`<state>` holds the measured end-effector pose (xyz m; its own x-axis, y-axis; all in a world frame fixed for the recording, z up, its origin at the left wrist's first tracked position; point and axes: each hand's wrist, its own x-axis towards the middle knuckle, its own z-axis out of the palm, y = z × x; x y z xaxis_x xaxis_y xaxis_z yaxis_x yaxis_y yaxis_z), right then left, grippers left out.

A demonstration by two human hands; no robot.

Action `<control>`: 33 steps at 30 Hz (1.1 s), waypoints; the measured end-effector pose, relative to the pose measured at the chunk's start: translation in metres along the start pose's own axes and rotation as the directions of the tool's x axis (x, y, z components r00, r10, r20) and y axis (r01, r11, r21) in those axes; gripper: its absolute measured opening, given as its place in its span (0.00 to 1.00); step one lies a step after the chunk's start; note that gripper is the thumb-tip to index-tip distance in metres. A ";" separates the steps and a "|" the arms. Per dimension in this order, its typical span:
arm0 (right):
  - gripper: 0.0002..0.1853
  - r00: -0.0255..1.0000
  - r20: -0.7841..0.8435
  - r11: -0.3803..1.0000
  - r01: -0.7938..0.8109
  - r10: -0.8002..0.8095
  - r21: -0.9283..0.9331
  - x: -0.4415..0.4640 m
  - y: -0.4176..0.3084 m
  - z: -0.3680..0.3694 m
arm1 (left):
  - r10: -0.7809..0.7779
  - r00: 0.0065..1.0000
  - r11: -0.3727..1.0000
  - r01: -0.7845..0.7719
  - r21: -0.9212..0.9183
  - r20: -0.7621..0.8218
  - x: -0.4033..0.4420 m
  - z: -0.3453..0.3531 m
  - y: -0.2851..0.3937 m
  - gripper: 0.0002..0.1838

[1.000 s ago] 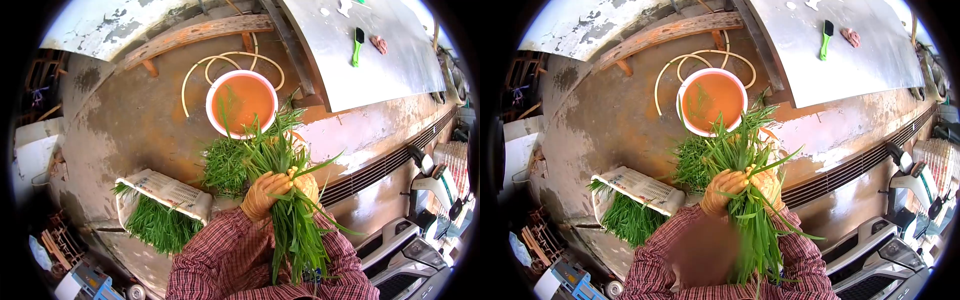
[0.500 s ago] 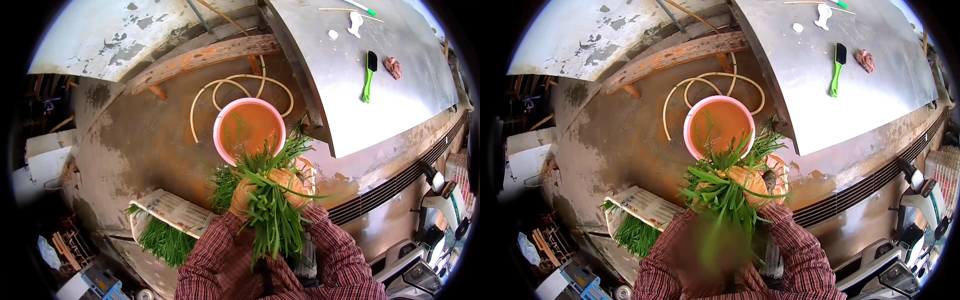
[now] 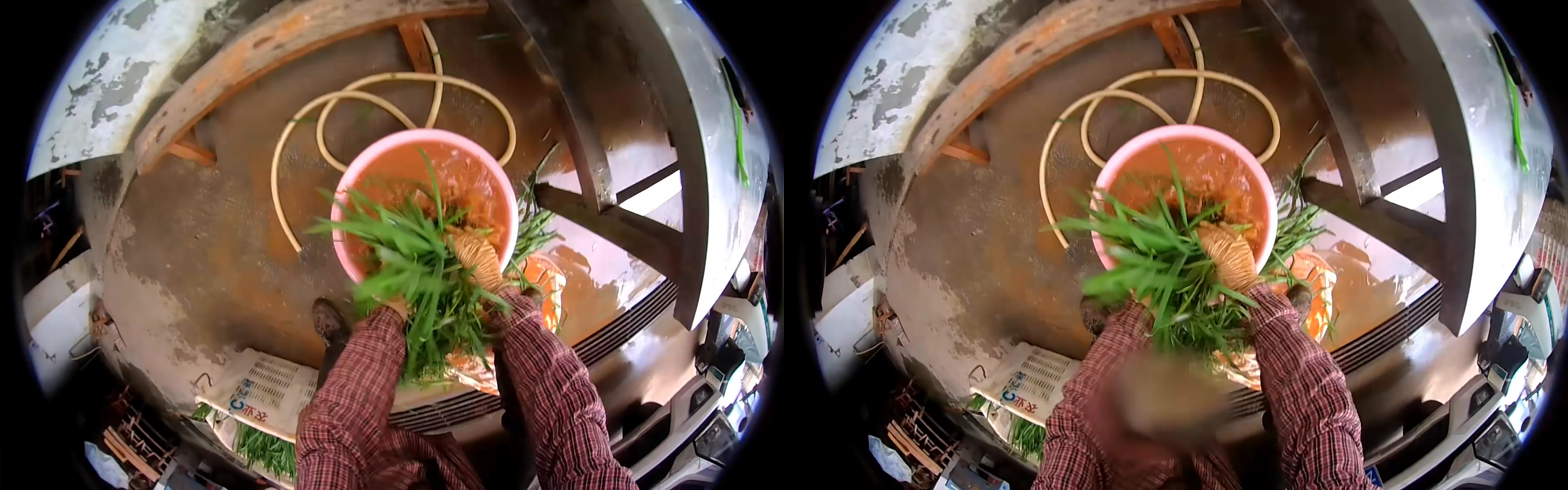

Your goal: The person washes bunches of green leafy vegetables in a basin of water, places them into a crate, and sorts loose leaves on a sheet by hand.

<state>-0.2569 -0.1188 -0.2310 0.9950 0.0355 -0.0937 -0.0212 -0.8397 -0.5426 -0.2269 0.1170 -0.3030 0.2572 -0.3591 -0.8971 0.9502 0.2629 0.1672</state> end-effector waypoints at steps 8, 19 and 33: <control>0.28 0.989 -0.053 0.975 -0.122 0.135 0.187 0.011 -0.018 -0.026 | 0.479 0.846 0.587 -0.506 0.632 0.233 -0.035 0.097 0.086 0.16; 0.26 0.991 -0.042 0.977 -0.120 0.130 0.176 0.019 -0.016 -0.035 | 0.494 0.839 0.535 -0.499 0.682 0.226 -0.056 0.111 0.087 0.18; 0.24 0.996 0.001 0.952 -0.090 0.094 0.293 -0.013 -0.082 -0.159 | 0.628 0.614 0.128 -0.687 0.716 0.477 -0.202 0.214 0.115 0.21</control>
<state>-0.2525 -0.1371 -0.0524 0.9885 -0.0429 -0.1449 -0.1383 -0.6439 -0.7525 -0.1316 0.0281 -0.0147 0.8390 -0.4827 -0.2510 0.0708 -0.3604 0.9301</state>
